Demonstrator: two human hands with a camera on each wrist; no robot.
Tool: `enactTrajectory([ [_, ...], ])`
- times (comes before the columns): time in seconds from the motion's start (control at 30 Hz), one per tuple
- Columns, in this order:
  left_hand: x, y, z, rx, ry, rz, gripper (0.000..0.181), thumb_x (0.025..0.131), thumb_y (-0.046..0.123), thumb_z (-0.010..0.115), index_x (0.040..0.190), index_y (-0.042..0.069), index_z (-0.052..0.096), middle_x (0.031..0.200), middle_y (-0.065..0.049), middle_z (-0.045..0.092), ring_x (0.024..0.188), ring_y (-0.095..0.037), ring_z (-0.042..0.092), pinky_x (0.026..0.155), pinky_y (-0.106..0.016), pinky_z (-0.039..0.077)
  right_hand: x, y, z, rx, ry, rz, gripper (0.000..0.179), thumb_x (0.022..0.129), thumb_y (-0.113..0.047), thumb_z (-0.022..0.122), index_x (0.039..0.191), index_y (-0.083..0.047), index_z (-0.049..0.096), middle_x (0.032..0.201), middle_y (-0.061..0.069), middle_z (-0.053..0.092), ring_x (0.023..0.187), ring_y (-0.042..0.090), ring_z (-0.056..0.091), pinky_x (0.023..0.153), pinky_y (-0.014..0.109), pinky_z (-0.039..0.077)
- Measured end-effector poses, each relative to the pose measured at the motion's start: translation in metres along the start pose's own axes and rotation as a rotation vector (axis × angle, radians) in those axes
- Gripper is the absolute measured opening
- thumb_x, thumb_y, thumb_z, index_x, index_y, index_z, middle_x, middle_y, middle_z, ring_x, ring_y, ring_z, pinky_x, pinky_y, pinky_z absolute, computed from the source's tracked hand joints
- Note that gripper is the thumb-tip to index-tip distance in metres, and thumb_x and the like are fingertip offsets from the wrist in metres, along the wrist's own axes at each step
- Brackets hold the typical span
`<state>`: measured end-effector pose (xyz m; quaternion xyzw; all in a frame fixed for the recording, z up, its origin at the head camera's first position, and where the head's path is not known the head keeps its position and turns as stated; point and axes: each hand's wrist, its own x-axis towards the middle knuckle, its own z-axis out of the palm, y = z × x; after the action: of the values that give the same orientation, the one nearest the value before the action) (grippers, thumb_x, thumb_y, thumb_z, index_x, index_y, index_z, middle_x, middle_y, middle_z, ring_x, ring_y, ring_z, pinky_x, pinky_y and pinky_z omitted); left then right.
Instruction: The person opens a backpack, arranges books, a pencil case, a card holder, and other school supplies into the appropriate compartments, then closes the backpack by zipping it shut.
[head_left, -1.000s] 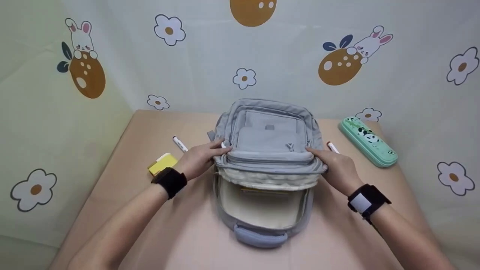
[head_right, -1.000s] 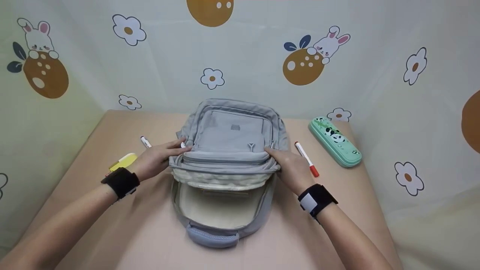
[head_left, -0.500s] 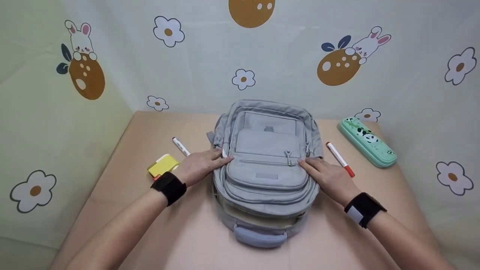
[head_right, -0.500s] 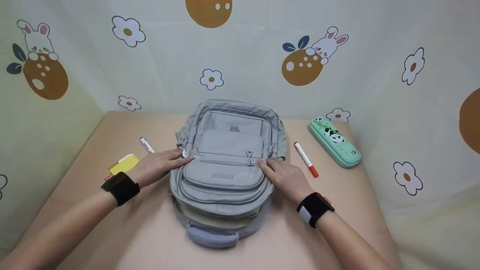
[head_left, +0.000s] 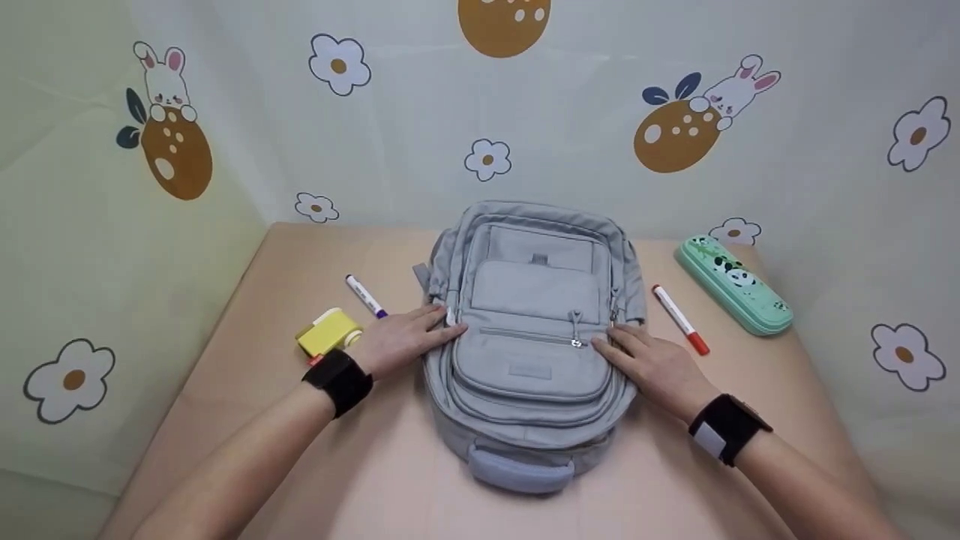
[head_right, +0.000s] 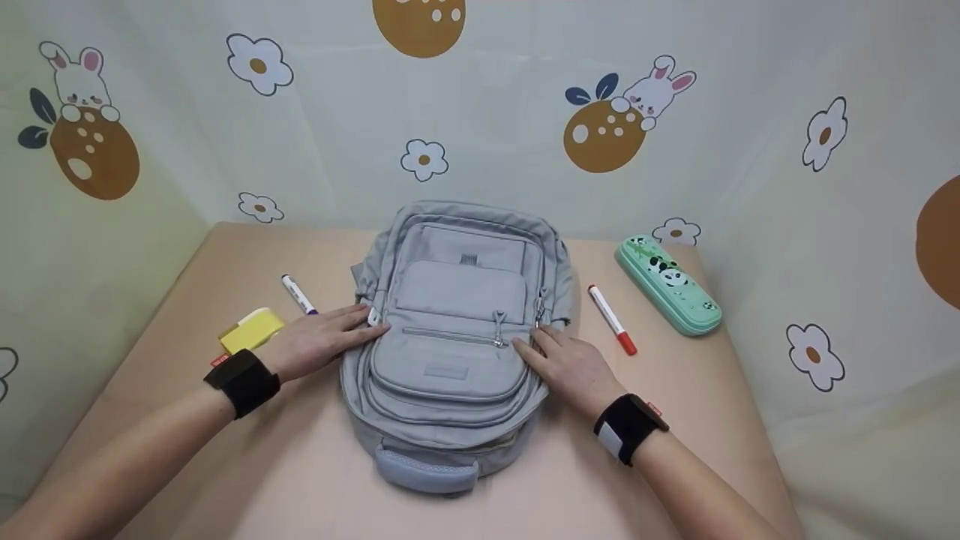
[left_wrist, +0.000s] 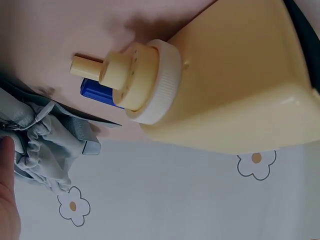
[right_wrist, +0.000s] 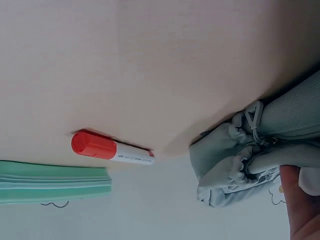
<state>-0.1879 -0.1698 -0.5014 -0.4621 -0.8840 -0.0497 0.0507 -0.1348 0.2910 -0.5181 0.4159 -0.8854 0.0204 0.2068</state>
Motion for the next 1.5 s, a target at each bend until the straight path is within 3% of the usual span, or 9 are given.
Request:
enactTrajectory([
  [0.2,-0.003,0.000,0.000,-0.134,-0.049,-0.072,0.056,0.108,0.005,0.040,0.159,0.027,0.039,0.160,-0.020,0.036,0.147,-0.037,0.035,0.115,-0.053,0.034,0.002,0.001,-0.011,0.114,-0.120,0.072,0.068,0.084,0.004,0.070,0.147,-0.017,0.056,0.139,0.020,0.058,0.126,0.040,0.057,0.091,0.055,0.054],
  [0.33,-0.003,-0.002,0.002,-0.223,0.014,-0.150,0.054,0.108,0.008,0.044,0.160,0.021,0.035,0.158,-0.015,0.042,0.144,-0.033,0.040,0.116,-0.048,0.034,0.004,0.003,-0.018,0.205,-0.206,0.117,0.071,0.084,0.007,0.069,0.149,-0.019,0.055,0.145,0.019,0.054,0.132,0.040,0.052,0.100,0.057,0.049],
  [0.43,-0.002,-0.003,0.003,-0.298,0.080,-0.250,0.061,0.104,0.007,0.053,0.161,0.016,0.033,0.153,-0.014,0.049,0.140,-0.030,0.047,0.114,-0.044,0.037,0.003,0.004,-0.022,0.264,-0.257,0.158,0.065,0.089,0.006,0.063,0.149,-0.019,0.055,0.150,0.017,0.050,0.137,0.039,0.048,0.105,0.056,0.045],
  [0.63,0.004,-0.003,0.000,-0.456,0.158,-0.456,0.054,0.098,0.004,0.060,0.151,0.007,0.047,0.140,-0.016,0.059,0.131,-0.031,0.055,0.111,-0.045,0.041,0.003,0.006,-0.026,0.369,-0.221,0.191,0.047,0.096,0.000,0.056,0.140,-0.014,0.064,0.148,0.014,0.054,0.137,0.036,0.049,0.109,0.054,0.041],
  [0.8,0.009,-0.002,0.001,-0.590,0.152,-0.578,0.041,0.099,0.009,0.061,0.140,0.003,0.057,0.135,-0.016,0.063,0.128,-0.032,0.057,0.109,-0.047,0.043,0.005,0.005,-0.027,0.372,-0.230,0.204,0.040,0.100,-0.026,0.064,0.137,-0.011,0.066,0.147,0.013,0.055,0.134,0.034,0.052,0.107,0.053,0.043],
  [0.9,0.012,-0.001,0.003,-0.610,0.121,-0.618,0.042,0.097,0.010,0.061,0.139,0.004,0.057,0.135,-0.017,0.063,0.128,-0.033,0.057,0.108,-0.048,0.043,0.007,0.005,-0.029,0.357,-0.264,0.212,0.047,0.098,-0.036,0.068,0.137,-0.012,0.066,0.147,0.012,0.054,0.134,0.034,0.052,0.107,0.052,0.044],
  [1.1,0.018,-0.003,0.009,-0.541,0.133,-0.652,0.031,0.096,0.011,0.063,0.127,0.006,0.063,0.124,-0.015,0.069,0.117,-0.035,0.063,0.101,-0.048,0.047,0.023,0.004,-0.039,0.326,-0.284,0.220,0.041,0.096,-0.036,0.071,0.128,-0.011,0.072,0.137,0.011,0.062,0.125,0.032,0.059,0.101,0.050,0.049],
  [1.27,0.025,-0.009,0.013,-0.521,0.152,-0.649,0.022,0.094,0.008,0.065,0.115,0.004,0.067,0.112,-0.014,0.070,0.105,-0.033,0.065,0.095,-0.047,0.050,0.057,0.000,-0.053,0.292,-0.179,0.177,0.029,0.096,-0.030,0.072,0.118,-0.011,0.077,0.120,0.008,0.071,0.111,0.028,0.067,0.093,0.046,0.053],
  [1.5,0.025,-0.009,0.015,-0.491,0.174,-0.635,0.014,0.095,0.006,0.064,0.108,0.003,0.069,0.104,-0.014,0.067,0.099,-0.033,0.063,0.091,-0.048,0.049,0.115,-0.022,-0.058,0.299,-0.195,0.050,0.028,0.098,-0.025,0.069,0.121,-0.009,0.074,0.119,0.008,0.071,0.112,0.028,0.066,0.097,0.047,0.051],
])
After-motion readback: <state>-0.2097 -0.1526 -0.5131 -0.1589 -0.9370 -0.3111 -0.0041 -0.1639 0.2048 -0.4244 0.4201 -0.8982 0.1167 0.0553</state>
